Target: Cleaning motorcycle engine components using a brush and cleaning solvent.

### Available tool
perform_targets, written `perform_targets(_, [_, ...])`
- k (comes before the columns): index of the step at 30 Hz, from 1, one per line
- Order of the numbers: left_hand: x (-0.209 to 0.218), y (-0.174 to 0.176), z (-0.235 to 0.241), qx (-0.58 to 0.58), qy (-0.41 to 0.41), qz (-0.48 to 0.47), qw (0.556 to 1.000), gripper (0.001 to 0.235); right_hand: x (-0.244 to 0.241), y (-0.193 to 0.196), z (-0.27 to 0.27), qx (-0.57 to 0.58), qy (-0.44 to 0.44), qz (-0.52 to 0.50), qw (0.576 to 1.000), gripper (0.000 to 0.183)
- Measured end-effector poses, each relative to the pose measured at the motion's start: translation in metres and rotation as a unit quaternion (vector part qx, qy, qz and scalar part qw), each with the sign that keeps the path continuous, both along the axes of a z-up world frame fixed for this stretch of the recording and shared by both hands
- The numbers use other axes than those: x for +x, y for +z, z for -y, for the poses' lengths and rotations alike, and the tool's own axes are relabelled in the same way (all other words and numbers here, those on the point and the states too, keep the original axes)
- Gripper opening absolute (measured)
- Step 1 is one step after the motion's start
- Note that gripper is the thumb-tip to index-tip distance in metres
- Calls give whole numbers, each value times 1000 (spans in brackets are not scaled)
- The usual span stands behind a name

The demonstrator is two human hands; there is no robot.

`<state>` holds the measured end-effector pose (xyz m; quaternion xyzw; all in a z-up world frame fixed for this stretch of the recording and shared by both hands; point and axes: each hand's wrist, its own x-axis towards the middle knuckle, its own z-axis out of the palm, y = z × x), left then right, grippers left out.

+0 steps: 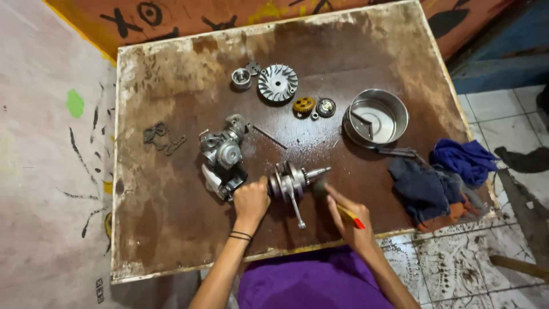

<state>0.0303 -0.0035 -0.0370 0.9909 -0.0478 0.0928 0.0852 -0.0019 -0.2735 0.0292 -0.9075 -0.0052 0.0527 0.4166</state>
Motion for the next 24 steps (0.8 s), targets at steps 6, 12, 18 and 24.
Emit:
perform_targets(6, [3,-11,-2,-3,-2,40,999,12,2,28,-15,154,-77,148,974,36])
perform_targets(12, [8,-4,5,0,19,-7,1000,7,11,-27,0,203,-110,39,972,39])
perform_targets(18, [7,-1,2,-8,20,-17,1000,6,13,7,-24,303,-177,-3,936,44])
perform_targets(24, [8,5,6,-9,43,-25,999,6,18,8,-31,307,-174,12,936,41])
